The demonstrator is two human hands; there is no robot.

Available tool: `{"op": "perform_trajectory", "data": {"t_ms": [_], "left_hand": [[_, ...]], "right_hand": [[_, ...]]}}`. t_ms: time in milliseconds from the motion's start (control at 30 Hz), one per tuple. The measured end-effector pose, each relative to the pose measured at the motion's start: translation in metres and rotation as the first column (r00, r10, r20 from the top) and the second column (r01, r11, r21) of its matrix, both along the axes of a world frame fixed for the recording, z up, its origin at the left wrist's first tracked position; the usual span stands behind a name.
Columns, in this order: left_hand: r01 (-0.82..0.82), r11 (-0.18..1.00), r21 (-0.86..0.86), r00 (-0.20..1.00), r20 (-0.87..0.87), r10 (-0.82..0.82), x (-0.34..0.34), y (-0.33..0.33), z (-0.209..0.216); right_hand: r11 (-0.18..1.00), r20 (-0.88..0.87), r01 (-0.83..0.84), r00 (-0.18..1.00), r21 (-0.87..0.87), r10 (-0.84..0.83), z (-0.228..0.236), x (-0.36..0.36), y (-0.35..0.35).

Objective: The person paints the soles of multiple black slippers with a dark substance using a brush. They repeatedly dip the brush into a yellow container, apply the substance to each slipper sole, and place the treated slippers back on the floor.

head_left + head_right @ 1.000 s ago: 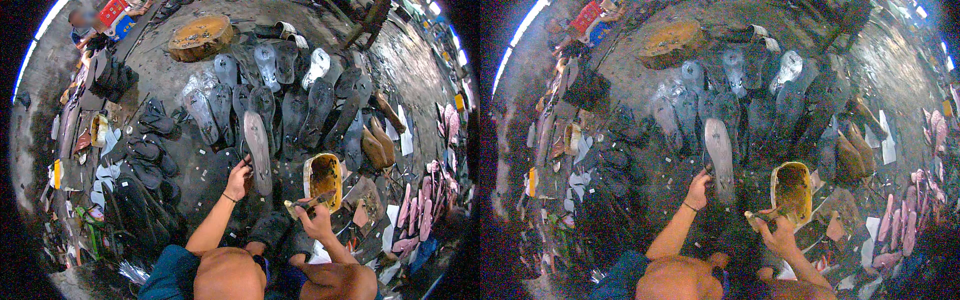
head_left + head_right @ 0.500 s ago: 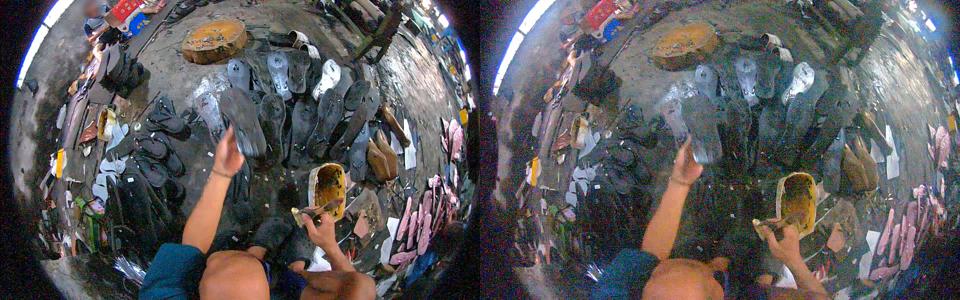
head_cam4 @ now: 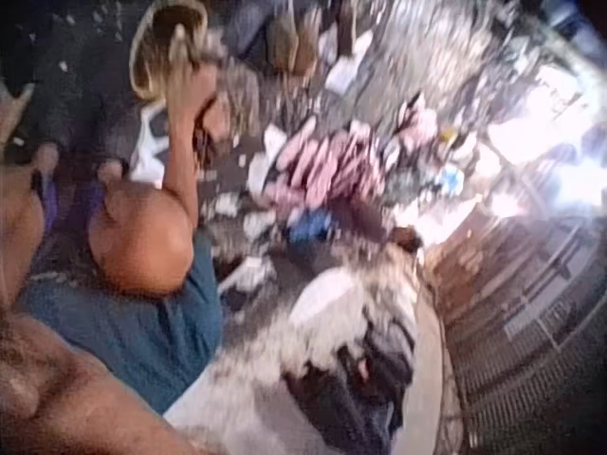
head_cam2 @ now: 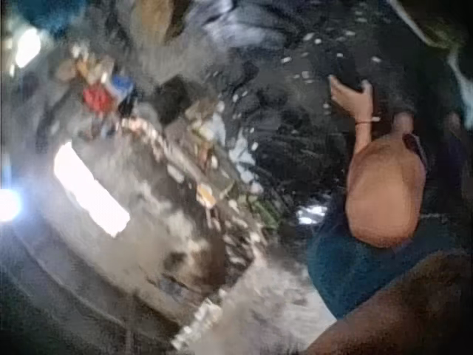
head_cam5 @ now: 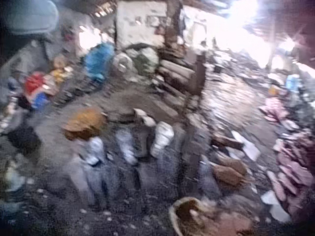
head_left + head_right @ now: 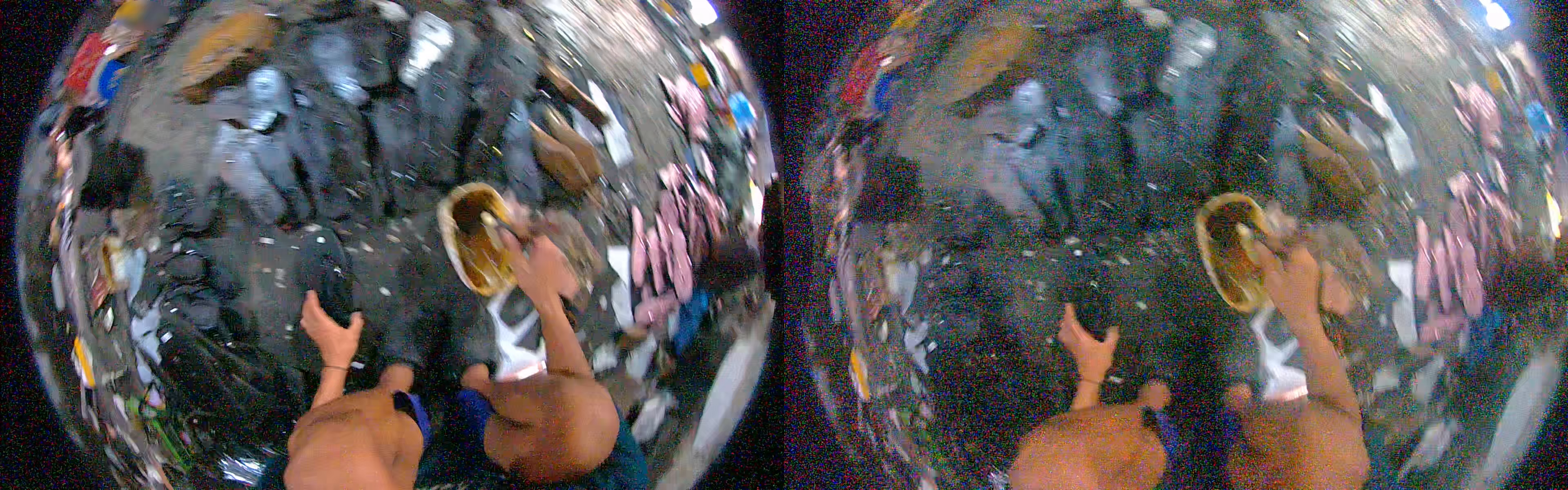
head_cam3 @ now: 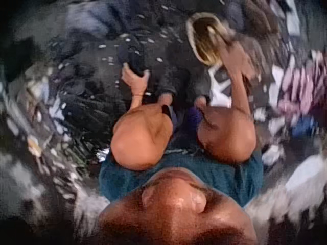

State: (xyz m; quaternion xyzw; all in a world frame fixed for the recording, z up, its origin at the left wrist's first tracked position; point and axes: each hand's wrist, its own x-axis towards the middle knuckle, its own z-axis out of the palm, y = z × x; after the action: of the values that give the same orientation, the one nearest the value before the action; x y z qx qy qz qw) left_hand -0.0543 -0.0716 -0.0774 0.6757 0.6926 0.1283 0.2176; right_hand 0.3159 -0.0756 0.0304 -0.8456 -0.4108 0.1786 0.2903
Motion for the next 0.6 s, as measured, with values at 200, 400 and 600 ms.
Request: {"op": "perform_trajectory", "data": {"t_ms": [200,400,600], "left_hand": [[0.188,0.982,-0.005,0.977,0.106,-0.186,0.0,-0.042,0.038],[0.245,0.969,0.013,0.931,0.275,-0.239,-0.012,-0.049,0.023],[0.552,0.822,0.137,0.827,0.034,-0.561,0.033,0.02,0.01]], "right_hand": [[0.986,0.341,-0.159,0.925,-0.06,0.17,-0.043,0.012,0.001],[0.734,0.361,-0.096,0.823,-0.672,0.438,0.03,0.017,-0.059],[0.512,-0.102,-0.323,0.905,-0.796,0.412,0.051,0.008,-0.072]]}}
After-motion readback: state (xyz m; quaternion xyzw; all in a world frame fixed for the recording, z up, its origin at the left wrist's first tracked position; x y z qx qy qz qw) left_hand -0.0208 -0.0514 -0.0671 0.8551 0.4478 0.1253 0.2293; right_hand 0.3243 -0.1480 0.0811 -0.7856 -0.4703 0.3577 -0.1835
